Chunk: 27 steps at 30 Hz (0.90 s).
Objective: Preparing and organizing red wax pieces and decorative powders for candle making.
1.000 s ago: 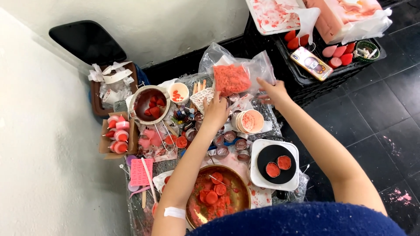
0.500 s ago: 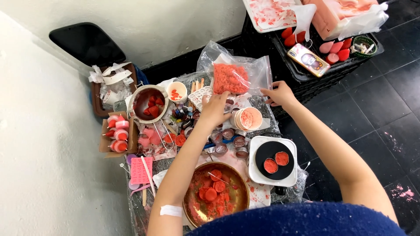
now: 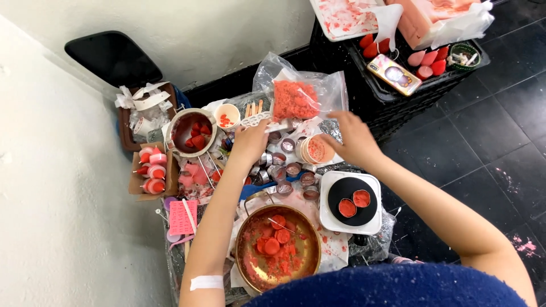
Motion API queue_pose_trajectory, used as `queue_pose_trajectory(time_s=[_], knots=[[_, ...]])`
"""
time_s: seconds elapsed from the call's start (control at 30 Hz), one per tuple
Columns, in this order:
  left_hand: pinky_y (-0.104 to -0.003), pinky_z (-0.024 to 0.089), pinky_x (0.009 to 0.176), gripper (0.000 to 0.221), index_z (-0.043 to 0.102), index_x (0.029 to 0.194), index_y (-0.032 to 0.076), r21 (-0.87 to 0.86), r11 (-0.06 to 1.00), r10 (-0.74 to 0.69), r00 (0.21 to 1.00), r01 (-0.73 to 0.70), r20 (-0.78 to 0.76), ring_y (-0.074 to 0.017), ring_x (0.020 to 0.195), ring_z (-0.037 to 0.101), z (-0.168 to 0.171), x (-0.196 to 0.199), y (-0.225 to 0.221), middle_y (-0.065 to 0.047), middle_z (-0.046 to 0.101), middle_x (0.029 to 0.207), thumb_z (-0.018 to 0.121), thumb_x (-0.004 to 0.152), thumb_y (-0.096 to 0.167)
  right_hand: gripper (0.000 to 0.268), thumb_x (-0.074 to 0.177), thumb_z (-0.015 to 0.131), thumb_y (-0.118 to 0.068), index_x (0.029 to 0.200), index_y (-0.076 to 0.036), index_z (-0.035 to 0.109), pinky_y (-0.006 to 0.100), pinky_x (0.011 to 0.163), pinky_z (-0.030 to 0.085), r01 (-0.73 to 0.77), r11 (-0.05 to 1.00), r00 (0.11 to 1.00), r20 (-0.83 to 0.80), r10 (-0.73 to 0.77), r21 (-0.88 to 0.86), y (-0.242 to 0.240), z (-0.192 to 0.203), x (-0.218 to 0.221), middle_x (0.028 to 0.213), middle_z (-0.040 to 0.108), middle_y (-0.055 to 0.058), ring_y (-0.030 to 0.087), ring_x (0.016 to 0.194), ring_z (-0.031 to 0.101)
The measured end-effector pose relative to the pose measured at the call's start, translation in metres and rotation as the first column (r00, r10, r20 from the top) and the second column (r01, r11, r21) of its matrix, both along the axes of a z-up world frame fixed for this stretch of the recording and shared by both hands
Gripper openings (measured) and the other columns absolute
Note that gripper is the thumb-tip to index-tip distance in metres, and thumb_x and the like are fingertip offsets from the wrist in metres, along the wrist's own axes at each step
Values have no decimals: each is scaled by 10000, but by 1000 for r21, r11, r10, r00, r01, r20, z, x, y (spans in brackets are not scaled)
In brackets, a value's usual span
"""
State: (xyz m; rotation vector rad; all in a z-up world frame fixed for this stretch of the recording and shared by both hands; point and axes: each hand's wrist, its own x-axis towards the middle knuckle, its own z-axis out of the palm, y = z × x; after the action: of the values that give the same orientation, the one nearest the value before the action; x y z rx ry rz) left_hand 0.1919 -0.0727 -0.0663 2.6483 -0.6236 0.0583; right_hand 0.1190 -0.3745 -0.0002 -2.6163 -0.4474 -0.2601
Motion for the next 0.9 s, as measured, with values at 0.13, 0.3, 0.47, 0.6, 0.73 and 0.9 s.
queue_pose_trajectory(time_s=[0.13, 0.3, 0.47, 0.6, 0.73, 0.9], knots=[[-524, 424, 981, 325, 580, 1287, 145, 29, 999, -19, 999, 20, -26, -319, 928, 713, 1, -2, 13, -118, 758, 895, 626, 969, 196, 515, 974, 681, -396, 1356, -76, 552, 470, 1036, 484, -88, 986, 988, -117, 105, 138, 13, 8, -10, 1345, 618, 166, 373, 1246, 598], [-501, 428, 938, 249, 613, 1261, 145, -51, 994, 98, 994, -96, 42, -304, 907, 717, 44, -12, 19, -119, 757, 937, 585, 1014, 159, 676, 908, 688, -447, 1445, -97, 472, 462, 999, 488, -121, 989, 959, -247, 139, 88, 23, 10, -21, 1405, 529, 209, 401, 1254, 563], [-490, 465, 878, 245, 617, 1259, 122, -261, 964, 97, 983, -54, 157, -334, 943, 708, 54, -14, 22, -113, 749, 1030, 556, 1023, 134, 742, 921, 680, -450, 1525, -117, 406, 469, 1026, 483, -162, 985, 968, -184, 170, 55, 21, 0, -26, 1476, 486, 224, 407, 1288, 549], [-486, 482, 931, 259, 621, 1282, 107, -410, 912, 146, 957, -32, 250, -361, 1047, 669, 66, -15, 20, -138, 711, 1107, 533, 1039, 97, 739, 925, 689, -446, 1533, -131, 412, 500, 1069, 439, -149, 989, 973, -177, 151, 22, 20, 3, -29, 1525, 441, 244, 438, 1328, 503], [-465, 488, 1011, 246, 587, 1319, 91, -502, 864, 172, 928, 18, 329, -347, 1166, 639, 95, -23, 22, -135, 692, 1233, 510, 1086, 91, 699, 933, 694, -405, 1521, -120, 447, 510, 1099, 408, -185, 982, 977, -102, 188, 40, 17, 6, -30, 1540, 426, 259, 450, 1376, 460], [-451, 451, 1046, 326, 509, 1403, 47, -518, 856, 244, 875, 9, 419, -335, 1186, 637, 131, -46, 43, -131, 709, 1240, 539, 1079, 69, 610, 920, 723, -349, 1449, -116, 529, 507, 1110, 403, -182, 981, 979, -80, 187, 60, 20, 13, -33, 1535, 443, 241, 427, 1380, 461]])
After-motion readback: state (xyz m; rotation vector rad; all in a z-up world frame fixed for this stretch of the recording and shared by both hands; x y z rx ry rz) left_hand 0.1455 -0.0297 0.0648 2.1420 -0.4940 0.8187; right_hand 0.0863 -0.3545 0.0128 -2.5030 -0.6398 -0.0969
